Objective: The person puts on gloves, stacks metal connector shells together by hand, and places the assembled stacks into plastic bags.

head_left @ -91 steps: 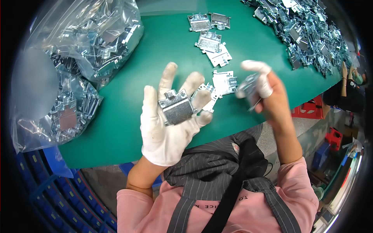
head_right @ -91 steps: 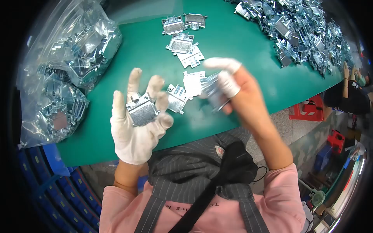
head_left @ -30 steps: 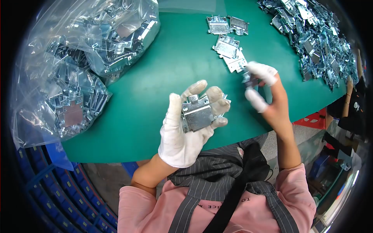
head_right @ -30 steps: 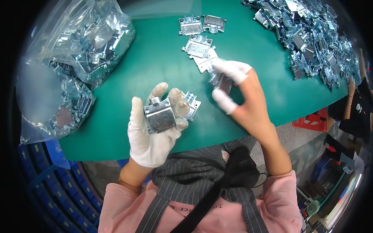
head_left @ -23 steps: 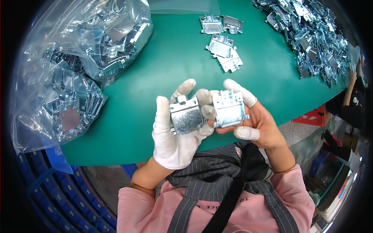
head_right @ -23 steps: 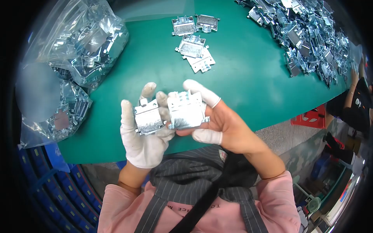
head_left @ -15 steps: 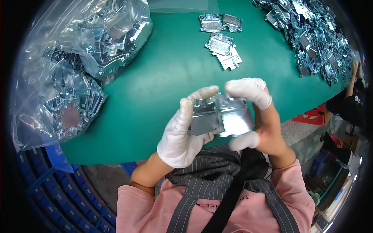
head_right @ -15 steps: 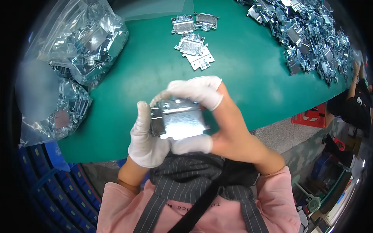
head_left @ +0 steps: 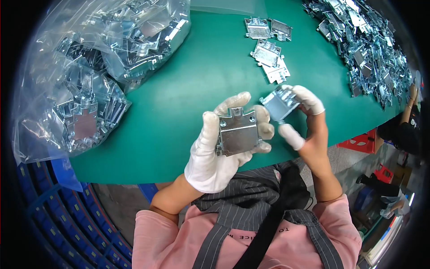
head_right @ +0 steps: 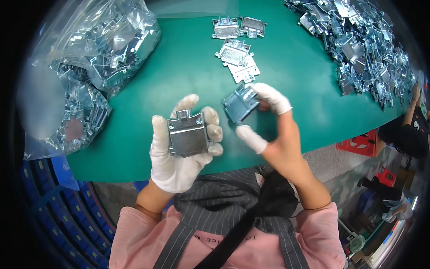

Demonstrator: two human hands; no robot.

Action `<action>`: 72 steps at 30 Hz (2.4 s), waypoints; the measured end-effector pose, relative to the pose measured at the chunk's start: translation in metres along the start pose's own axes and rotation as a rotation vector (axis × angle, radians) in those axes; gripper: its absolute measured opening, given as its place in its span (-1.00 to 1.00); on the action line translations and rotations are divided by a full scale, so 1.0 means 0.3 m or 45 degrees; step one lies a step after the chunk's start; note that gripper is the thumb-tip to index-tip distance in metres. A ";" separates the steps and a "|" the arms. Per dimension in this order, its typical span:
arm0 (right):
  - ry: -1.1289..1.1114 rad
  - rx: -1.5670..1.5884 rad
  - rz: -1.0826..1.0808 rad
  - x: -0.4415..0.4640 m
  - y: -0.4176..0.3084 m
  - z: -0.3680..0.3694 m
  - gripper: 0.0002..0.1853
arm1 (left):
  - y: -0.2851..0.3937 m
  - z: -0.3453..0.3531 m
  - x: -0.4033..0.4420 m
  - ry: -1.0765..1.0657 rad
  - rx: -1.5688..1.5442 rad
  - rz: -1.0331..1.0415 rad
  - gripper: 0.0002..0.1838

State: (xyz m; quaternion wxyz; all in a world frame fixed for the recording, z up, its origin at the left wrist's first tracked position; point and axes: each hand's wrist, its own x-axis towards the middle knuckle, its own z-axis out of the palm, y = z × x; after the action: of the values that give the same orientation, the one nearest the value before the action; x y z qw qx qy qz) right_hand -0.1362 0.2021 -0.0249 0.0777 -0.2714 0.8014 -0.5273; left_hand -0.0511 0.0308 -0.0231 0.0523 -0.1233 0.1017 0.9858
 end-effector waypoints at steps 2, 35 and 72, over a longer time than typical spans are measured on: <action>0.022 0.814 0.219 0.010 -0.021 0.005 -0.37 | 0.001 0.017 0.001 0.070 -0.019 0.007 -0.40; -0.543 -0.046 -0.176 0.117 -0.166 -0.040 -0.18 | -0.015 0.020 -0.002 0.211 0.128 -0.004 -0.40; -0.389 1.155 0.683 0.084 -0.160 -0.032 -0.09 | -0.001 -0.025 0.000 -0.051 -0.290 0.054 -0.39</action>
State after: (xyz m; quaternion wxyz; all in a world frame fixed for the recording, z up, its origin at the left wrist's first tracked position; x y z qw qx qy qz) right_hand -0.1443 0.1824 0.0260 0.4342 -0.0703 0.5145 -0.7361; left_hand -0.0494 0.0294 -0.0304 0.0191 -0.1066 -0.0095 0.9941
